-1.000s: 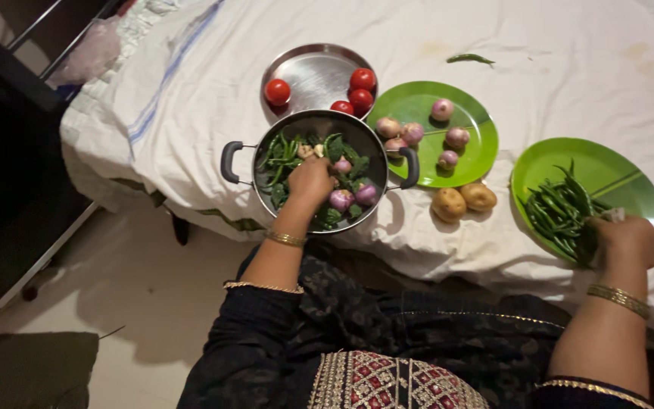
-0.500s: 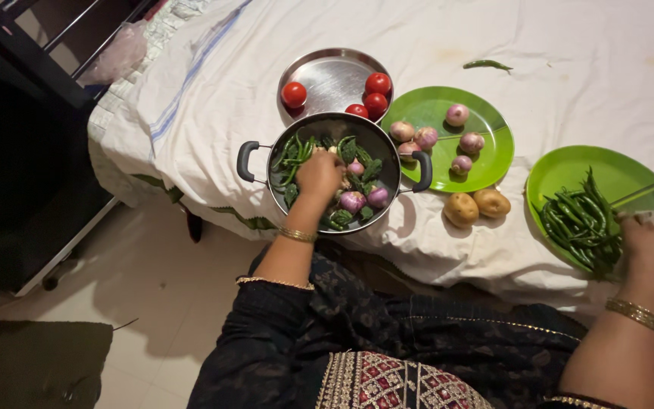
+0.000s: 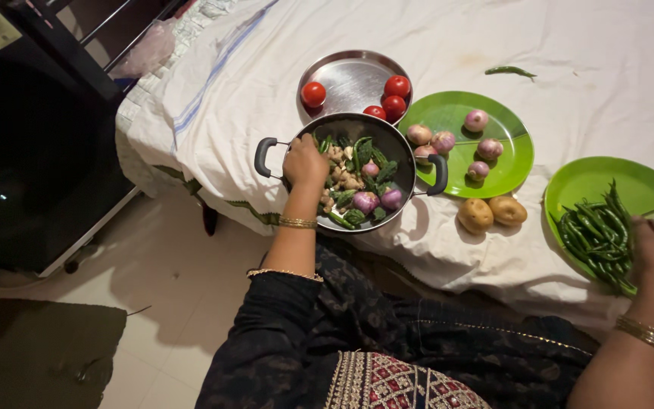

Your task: The person wipes chillies, potatoes, and onions with a cloth, placing the items on plates or into a pot containing other vegetables.

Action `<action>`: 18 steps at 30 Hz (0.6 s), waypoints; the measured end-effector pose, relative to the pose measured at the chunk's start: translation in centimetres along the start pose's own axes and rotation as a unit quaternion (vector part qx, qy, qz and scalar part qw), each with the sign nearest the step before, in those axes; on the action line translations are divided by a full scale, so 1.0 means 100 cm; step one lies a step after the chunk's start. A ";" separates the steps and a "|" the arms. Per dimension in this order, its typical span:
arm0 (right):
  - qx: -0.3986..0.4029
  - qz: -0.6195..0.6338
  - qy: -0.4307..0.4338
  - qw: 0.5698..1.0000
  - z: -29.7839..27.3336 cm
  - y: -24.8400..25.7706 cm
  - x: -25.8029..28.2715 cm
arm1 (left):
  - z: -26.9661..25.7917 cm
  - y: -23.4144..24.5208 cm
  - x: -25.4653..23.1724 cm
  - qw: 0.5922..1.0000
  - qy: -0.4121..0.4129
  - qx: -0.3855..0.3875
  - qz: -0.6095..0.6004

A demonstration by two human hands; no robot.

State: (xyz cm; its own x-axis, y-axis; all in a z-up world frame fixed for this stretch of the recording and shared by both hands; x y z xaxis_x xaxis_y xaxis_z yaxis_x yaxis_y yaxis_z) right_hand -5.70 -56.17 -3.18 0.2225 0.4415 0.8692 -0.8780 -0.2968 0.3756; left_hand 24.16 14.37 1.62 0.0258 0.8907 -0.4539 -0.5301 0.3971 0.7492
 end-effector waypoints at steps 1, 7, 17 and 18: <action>0.003 -0.053 0.023 0.998 -0.001 0.002 0.003 | 0.000 0.000 -0.001 1.000 0.001 -0.001 0.000; 0.008 -0.130 0.024 0.991 -0.011 0.007 0.018 | -0.003 -0.013 0.000 0.997 0.019 0.055 0.042; 0.002 -0.220 0.063 0.973 -0.028 0.018 0.057 | -0.003 -0.017 0.001 0.997 0.025 0.065 0.043; 0.001 -0.220 0.063 0.973 -0.029 0.019 0.061 | -0.003 -0.016 0.000 0.997 0.022 0.064 0.049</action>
State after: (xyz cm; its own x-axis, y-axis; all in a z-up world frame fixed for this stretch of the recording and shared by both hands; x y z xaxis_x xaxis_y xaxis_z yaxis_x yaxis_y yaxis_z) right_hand -7.23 -51.55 1.93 0.5233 0.6268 0.5773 -0.7083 -0.0566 0.7036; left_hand 24.77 13.66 0.24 -0.0592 0.9169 -0.3947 -0.4154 0.3369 0.8450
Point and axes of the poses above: each hand's wrist, its own z-axis towards the middle knuckle, its own y-axis out of the back of the hand, x = y × z, the point moved 10 cm from there along z, towards the middle knuckle, and after that the axes turned 10 degrees about -x, right-handed, at the moved point
